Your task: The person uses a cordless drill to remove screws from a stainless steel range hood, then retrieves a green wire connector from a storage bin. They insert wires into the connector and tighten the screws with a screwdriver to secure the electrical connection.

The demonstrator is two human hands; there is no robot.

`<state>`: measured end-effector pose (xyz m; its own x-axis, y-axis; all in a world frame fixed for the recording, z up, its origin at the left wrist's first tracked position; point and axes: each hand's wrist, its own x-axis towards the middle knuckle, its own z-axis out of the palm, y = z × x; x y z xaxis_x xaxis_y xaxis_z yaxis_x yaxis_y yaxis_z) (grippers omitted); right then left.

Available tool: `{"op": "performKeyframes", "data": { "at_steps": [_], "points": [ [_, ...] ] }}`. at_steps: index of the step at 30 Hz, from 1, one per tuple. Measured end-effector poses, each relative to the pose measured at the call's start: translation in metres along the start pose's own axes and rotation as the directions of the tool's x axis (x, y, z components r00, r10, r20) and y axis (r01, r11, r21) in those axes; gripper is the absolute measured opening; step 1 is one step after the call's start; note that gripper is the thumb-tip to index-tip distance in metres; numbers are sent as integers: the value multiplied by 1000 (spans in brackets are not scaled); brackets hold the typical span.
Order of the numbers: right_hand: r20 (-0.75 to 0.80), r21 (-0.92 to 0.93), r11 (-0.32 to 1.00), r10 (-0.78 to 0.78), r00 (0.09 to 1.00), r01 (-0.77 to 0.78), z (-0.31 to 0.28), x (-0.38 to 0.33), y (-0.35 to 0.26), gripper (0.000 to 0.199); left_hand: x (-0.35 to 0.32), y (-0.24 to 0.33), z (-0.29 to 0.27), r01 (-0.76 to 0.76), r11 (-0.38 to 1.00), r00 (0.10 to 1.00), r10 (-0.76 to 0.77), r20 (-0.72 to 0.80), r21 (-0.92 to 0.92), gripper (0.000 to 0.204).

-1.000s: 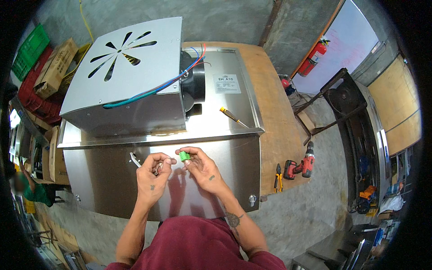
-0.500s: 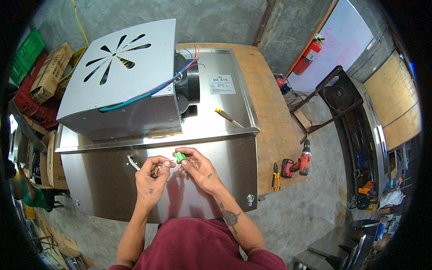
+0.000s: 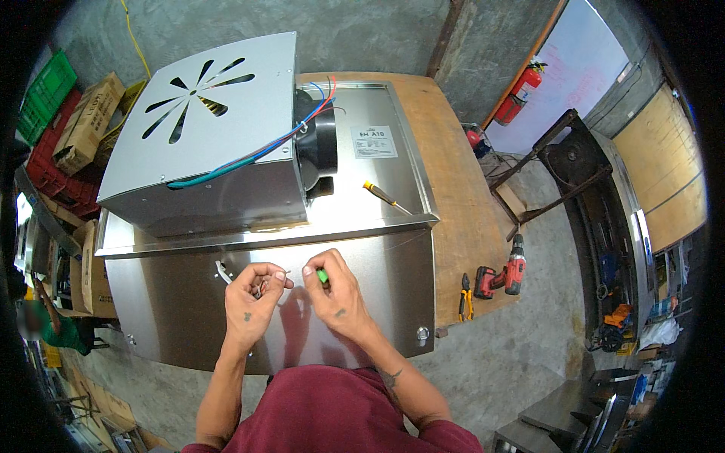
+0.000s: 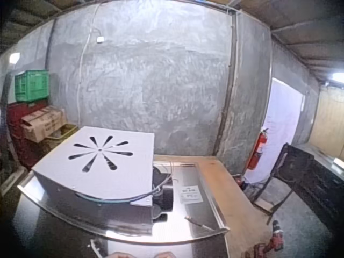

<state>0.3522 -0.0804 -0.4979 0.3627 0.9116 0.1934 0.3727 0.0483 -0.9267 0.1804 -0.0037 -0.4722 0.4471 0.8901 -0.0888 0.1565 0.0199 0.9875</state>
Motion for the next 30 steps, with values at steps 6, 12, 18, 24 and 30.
{"op": "performKeyframes", "data": {
  "at_steps": [6,12,18,24,30],
  "points": [
    [162,-340,800,-467,869,494,-7,6,-4,37,4,-3,-8,33,998,997,-29,74,-62,13],
    [253,-292,758,-526,812,583,-14,17,-2,28,6,12,-17,69,996,988,-76,138,52,15],
    [444,286,888,210,871,-360,-15,14,-3,22,3,5,-19,-287,905,957,253,144,313,14],
    [178,118,993,0,984,-21,-13,10,8,27,4,-7,-16,-198,957,980,190,58,213,13],
    [234,-397,688,-565,792,608,-10,11,2,29,6,-6,-19,-137,974,987,119,108,179,14]
  ]
}}
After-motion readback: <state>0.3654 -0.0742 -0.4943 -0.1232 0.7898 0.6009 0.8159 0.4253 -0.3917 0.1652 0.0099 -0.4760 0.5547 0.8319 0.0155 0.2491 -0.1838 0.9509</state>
